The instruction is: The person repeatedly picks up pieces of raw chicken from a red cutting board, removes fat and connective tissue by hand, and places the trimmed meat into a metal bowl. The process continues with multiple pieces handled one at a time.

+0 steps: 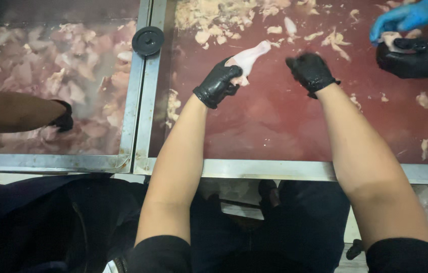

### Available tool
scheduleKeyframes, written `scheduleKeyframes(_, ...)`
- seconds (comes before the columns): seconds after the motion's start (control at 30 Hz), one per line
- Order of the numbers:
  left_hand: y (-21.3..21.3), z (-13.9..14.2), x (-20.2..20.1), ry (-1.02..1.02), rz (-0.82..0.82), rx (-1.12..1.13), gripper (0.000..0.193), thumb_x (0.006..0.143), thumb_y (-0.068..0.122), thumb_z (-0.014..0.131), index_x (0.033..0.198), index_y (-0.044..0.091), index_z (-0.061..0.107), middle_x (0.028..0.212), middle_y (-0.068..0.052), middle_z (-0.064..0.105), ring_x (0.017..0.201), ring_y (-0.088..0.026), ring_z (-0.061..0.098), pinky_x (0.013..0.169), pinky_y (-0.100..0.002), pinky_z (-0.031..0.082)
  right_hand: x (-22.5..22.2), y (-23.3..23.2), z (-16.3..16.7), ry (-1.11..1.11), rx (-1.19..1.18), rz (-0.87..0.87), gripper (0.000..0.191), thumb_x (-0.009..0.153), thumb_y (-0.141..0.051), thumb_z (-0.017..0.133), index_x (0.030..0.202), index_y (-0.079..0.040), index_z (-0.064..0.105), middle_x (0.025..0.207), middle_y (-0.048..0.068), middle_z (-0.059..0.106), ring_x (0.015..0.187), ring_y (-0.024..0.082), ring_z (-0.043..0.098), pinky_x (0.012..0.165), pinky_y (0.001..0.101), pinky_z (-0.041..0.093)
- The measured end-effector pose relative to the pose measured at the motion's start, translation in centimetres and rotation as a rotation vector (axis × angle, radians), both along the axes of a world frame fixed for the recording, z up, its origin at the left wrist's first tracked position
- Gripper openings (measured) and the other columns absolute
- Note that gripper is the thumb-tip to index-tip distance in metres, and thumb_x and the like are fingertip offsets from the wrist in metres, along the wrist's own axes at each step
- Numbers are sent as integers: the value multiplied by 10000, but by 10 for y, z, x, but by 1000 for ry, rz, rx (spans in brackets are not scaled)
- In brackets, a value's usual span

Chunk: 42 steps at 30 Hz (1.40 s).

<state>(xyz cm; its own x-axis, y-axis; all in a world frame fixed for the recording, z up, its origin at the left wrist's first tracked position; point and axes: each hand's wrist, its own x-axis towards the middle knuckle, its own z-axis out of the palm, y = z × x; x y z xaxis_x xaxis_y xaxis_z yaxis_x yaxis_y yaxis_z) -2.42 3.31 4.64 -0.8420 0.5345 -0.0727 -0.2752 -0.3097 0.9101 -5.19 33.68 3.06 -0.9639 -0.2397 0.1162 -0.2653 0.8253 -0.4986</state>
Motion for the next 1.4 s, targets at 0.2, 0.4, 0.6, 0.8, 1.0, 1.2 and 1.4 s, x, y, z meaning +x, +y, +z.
scheduleKeyframes(0.2,17,8,12,2,-32,-134,273,916,180,625,1166,71,605,750,-45,619,542,-78,457,447,-238,325,43,-65,35,216,-703,154,159,990,-168,692,1016,-20,641,860,110,663,752,183,615,685,339,512)
scheduleKeyframes(0.4,16,9,11,76,47,-227,252,904,230,605,1126,118,645,681,3,591,499,-74,461,424,-243,340,40,-64,31,302,-554,123,230,1147,-181,584,992,-16,626,791,101,587,719,183,571,678,368,472)
scheduleKeyframes(0.6,-19,-19,-10,35,178,-64,201,965,279,619,875,103,578,656,0,499,492,-110,413,420,-281,281,65,-86,35,55,-486,244,261,1094,-279,635,1047,-23,620,792,87,576,722,212,544,668,374,470)
scheduleKeyframes(0.8,-84,-10,-31,-86,602,595,285,996,394,541,961,116,594,737,-46,591,576,-178,550,467,-289,391,86,-96,57,-112,-233,351,413,927,-340,718,1211,-55,624,839,140,676,770,276,659,712,403,515)
scheduleKeyframes(1.0,-173,-8,-14,190,923,1126,390,859,478,600,869,88,592,524,45,438,383,-109,363,353,-289,287,70,-81,40,-221,200,229,461,922,-492,684,1138,-85,684,1009,159,735,942,364,695,848,463,532)
scheduleKeyframes(1.2,-172,-17,-18,186,1243,956,230,917,319,516,790,129,543,487,20,360,367,-130,299,338,-310,242,58,-71,22,-237,206,166,468,926,-528,635,1026,-79,720,1047,145,730,1008,378,668,900,498,504)
scheduleKeyframes(1.4,-91,-33,-42,343,948,109,311,953,286,506,1126,130,711,878,-85,677,628,-205,517,554,-321,423,52,-58,23,-247,415,239,554,1021,-549,519,988,-39,733,1051,189,729,1014,401,676,915,505,518)
